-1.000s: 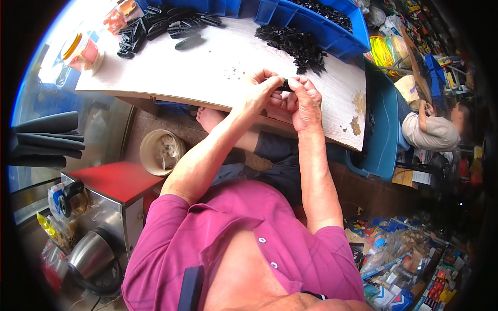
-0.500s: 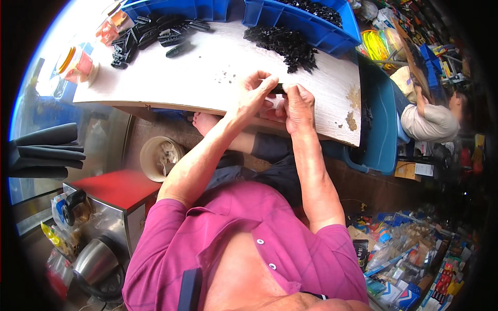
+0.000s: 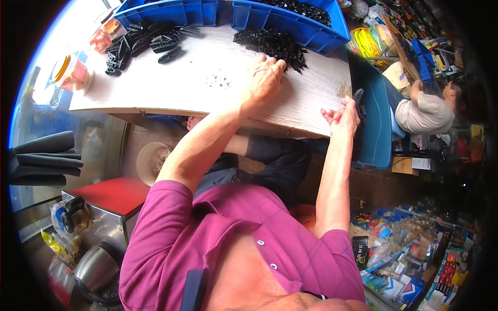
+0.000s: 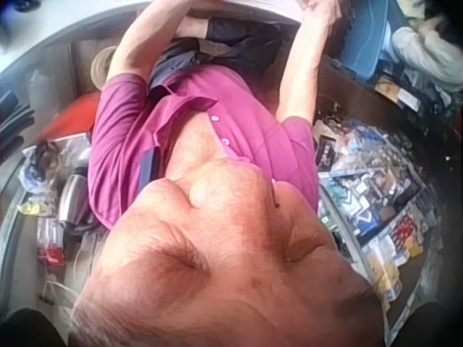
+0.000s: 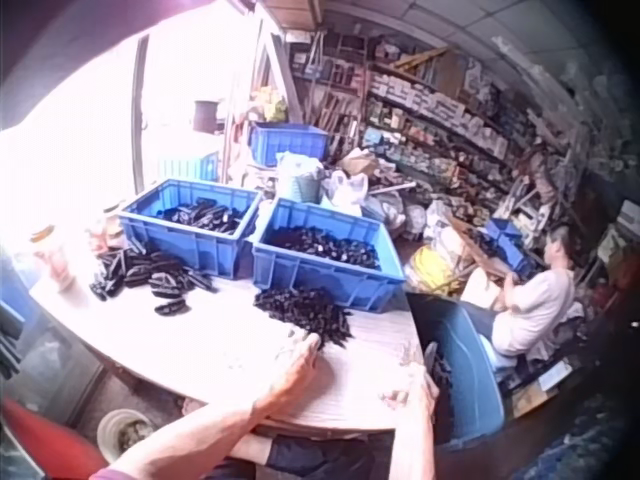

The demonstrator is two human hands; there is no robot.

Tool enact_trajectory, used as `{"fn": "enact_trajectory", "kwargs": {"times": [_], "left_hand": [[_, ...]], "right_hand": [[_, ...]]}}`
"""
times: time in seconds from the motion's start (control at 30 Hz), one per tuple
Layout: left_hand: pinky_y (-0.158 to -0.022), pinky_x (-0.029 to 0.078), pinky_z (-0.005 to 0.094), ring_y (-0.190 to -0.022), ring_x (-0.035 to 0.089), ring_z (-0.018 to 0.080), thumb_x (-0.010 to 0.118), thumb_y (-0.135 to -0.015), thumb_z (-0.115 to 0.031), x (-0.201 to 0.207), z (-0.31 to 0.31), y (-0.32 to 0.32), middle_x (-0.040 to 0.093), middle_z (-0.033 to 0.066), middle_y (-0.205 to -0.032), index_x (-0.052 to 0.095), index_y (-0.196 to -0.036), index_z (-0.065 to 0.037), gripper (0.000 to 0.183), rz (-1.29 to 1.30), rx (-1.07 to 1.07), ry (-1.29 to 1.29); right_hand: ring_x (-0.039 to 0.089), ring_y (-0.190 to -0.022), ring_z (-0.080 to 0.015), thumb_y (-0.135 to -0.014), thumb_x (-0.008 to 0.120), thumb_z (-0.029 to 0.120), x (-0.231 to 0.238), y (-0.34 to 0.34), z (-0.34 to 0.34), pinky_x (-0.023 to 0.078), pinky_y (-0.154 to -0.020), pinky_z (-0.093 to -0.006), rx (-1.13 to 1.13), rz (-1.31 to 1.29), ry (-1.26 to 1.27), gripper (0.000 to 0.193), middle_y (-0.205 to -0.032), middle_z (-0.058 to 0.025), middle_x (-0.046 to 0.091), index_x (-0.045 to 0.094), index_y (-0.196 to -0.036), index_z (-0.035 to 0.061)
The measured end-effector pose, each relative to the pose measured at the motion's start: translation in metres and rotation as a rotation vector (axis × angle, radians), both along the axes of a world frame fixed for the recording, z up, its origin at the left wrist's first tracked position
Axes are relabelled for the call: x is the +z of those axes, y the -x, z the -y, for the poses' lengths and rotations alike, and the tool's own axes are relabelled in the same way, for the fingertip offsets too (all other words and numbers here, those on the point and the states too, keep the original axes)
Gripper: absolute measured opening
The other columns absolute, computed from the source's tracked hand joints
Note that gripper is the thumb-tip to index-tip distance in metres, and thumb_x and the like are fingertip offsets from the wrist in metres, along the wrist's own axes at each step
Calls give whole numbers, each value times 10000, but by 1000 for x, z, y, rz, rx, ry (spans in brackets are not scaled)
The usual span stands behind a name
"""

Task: The person repeatedly assembles small plastic components by fitting parts together by hand and placing the assembled pieces on the table.

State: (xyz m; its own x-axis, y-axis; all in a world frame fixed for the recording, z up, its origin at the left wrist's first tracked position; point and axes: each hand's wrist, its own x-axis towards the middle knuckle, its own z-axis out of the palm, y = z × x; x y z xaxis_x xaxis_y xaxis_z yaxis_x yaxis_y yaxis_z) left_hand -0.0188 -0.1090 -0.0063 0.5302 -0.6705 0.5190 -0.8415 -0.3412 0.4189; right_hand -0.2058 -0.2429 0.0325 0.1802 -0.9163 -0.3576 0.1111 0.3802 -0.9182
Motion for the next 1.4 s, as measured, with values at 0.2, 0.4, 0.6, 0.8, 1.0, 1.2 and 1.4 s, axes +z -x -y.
{"fn": "enact_trajectory", "kwargs": {"times": [0.2,0.4,0.6,0.8,1.0,1.2,1.4], "left_hand": [[-534,486,244,-588,557,78,693,-780,-133,-14,-10,-6,607,19,-677,627,-823,-55,111,-1289,-335,512],[-585,485,224,-613,564,110,644,-802,-65,12,-29,20,597,46,-738,630,-870,-26,79,-1805,-435,496],[-697,540,255,-749,621,149,656,-830,-102,9,-30,36,615,73,-805,611,-885,-30,102,-1750,-388,510],[-717,559,271,-739,639,169,660,-825,-85,4,-32,30,635,91,-861,596,-903,-20,120,-1831,-390,595],[-666,534,246,-709,629,154,649,-845,-96,-6,-34,28,631,99,-815,592,-917,-24,117,-1825,-478,591],[-773,502,357,-796,625,232,658,-859,-245,7,-117,-56,683,119,-885,655,-1021,-31,268,-367,481,441],[-791,494,431,-966,592,300,567,-899,-397,-5,-180,-141,661,101,-1002,700,-957,-133,301,36,702,-115]], "right_hand": [[529,-426,-167,-842,693,213,-15,-36,-33,573,-508,-446,450,95,86,286,-465,-21,460,582,-1044,42],[409,-347,-71,-837,730,191,-23,-51,-47,446,-374,-251,655,235,191,226,-509,-1,525,644,-944,12],[396,-365,-59,-853,717,216,-27,-50,-48,326,-407,-206,606,173,277,185,-493,16,510,659,-876,42],[411,-383,-64,-854,709,202,-20,-52,-54,332,-420,-210,608,196,225,168,-505,24,507,660,-885,45],[441,-391,-82,-849,698,160,-26,-50,-52,388,-411,-234,664,79,318,191,-507,2,506,636,-961,18],[523,-422,-141,-852,687,162,-23,-41,-57,557,-490,-366,647,240,219,161,-477,-8,467,573,-912,64],[530,-423,-134,-852,682,170,-24,-45,-57,542,-468,-342,657,224,267,157,-478,0,461,578,-905,65]]}}
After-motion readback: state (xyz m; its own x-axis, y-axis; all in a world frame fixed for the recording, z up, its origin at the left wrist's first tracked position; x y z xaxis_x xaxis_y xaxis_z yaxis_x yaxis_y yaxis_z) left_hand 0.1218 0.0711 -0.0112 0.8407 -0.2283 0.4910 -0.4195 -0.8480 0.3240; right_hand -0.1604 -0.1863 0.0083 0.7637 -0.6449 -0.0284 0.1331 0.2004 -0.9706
